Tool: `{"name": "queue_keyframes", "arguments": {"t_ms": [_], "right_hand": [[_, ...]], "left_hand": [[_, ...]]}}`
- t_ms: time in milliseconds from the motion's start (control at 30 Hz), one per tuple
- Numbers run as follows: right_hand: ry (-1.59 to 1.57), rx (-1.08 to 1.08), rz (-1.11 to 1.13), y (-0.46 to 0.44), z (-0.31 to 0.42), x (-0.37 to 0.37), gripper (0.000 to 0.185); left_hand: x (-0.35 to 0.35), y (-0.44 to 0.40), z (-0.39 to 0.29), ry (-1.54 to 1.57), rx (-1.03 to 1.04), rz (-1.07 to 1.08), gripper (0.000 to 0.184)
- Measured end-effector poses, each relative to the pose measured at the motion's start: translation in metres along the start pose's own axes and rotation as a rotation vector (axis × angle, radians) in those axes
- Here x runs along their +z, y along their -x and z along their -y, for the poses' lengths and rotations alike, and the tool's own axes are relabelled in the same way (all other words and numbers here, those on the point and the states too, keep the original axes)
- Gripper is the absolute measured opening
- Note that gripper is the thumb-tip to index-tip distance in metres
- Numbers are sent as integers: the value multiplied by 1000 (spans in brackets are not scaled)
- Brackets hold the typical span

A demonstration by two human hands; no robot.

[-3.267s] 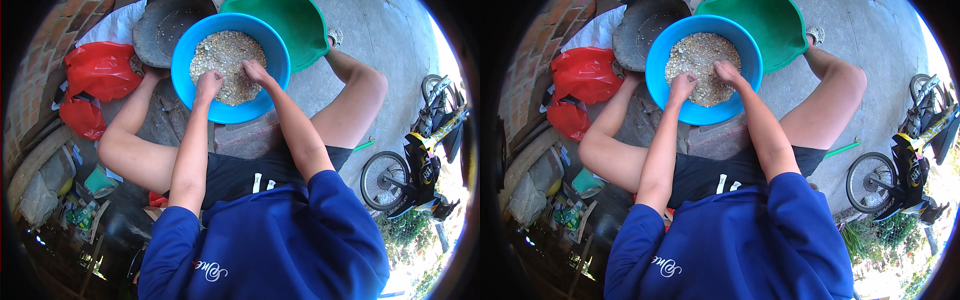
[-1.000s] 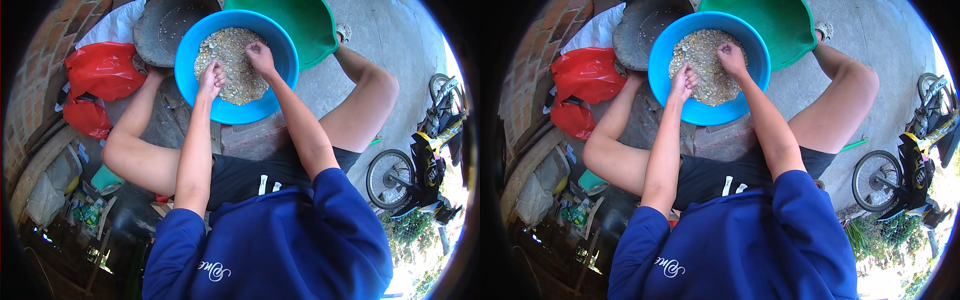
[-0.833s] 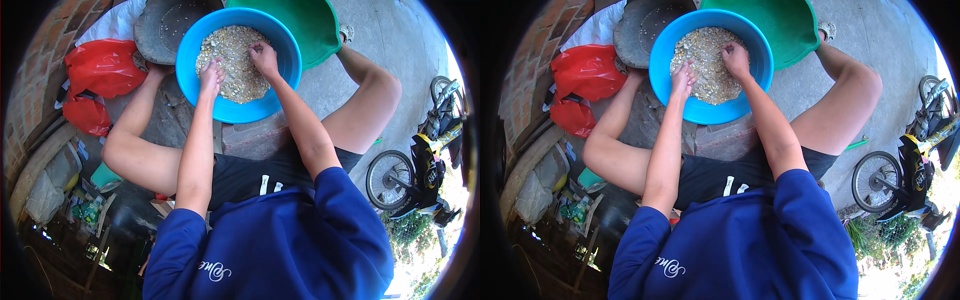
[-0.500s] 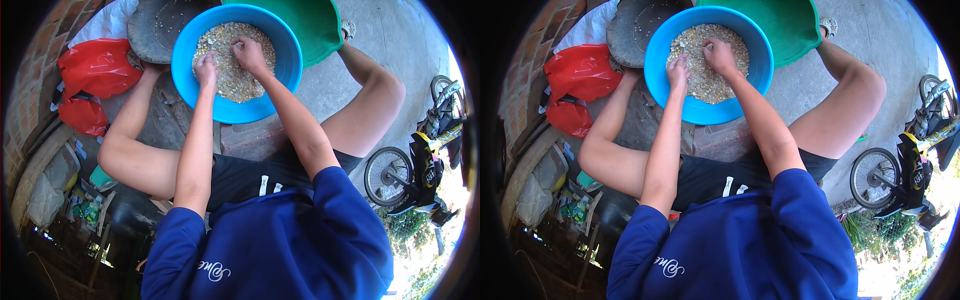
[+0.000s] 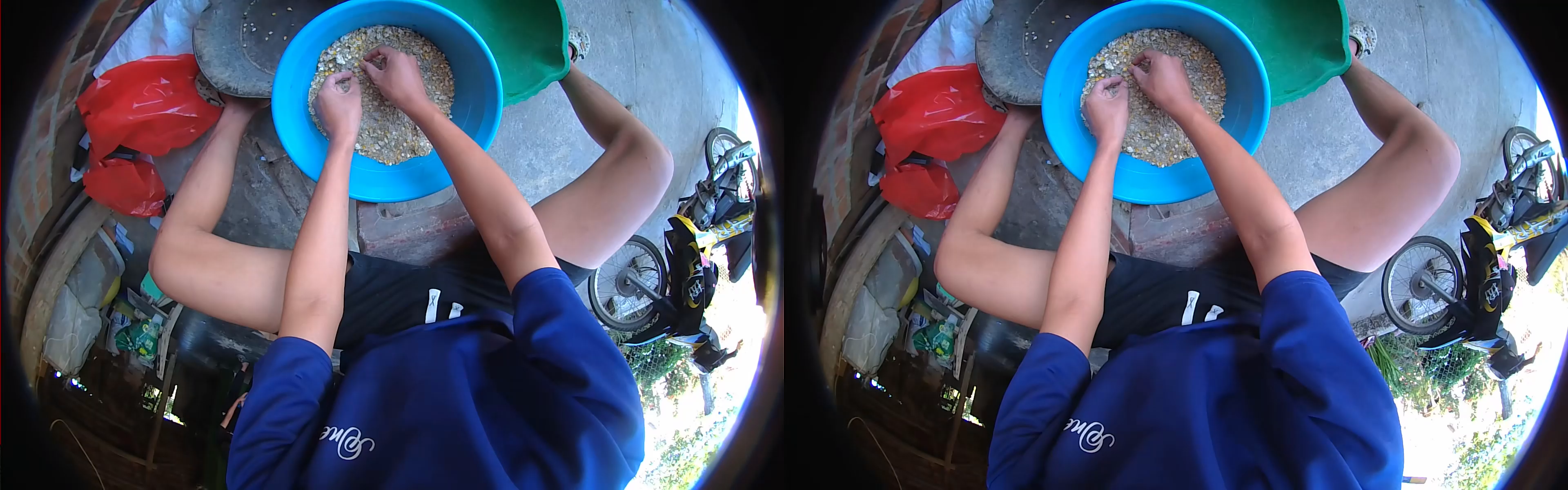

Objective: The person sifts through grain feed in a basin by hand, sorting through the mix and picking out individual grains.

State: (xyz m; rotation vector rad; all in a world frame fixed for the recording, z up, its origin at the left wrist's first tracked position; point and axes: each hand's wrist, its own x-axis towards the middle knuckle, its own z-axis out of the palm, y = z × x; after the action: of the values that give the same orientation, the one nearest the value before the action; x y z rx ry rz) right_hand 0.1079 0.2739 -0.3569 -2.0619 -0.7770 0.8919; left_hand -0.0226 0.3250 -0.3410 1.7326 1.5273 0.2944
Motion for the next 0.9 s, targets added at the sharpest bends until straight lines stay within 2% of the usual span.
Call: {"name": "queue_keyframes", "arguments": {"t_ms": [233, 333, 433, 533, 633, 733, 767, 833, 867, 900], "right_hand": [[-61, 56, 72, -1, 12, -6, 22], [-138, 45, -51, 6, 15, -8, 21], [-207, 125, -88, 13, 7, -18, 24], [-290, 105, -88, 15, -8, -24, 30], [-216, 94, 10, 13, -18, -35, 42], [-281, 265, 124, 12, -17, -48, 54], [-406, 287, 197, 11, -17, -51, 55], [-649, 328, 346, 10, -15, -60, 56], [-772, 433, 472, 14, -10, -68, 51], [-801, 444, 546, 17, 1, -75, 49]], "left_hand": [[1, 4, -7, -112, 64, 25, 20], [-1, 3, -6, -134, 95, 37, 21], [-3, 3, -13, -187, 81, 64, 21], [-2, 0, -13, -210, 88, 62, 21], [1, 2, -7, -180, 122, 38, 22], [7, 8, 9, -134, 227, -50, 18], [10, 7, 16, -117, 275, -91, 18], [-1, -11, 28, 766, -246, 473, 18], [-5, -17, 33, 1200, -517, 761, 21], [-11, -14, 20, 1340, -506, 813, 22]]}}
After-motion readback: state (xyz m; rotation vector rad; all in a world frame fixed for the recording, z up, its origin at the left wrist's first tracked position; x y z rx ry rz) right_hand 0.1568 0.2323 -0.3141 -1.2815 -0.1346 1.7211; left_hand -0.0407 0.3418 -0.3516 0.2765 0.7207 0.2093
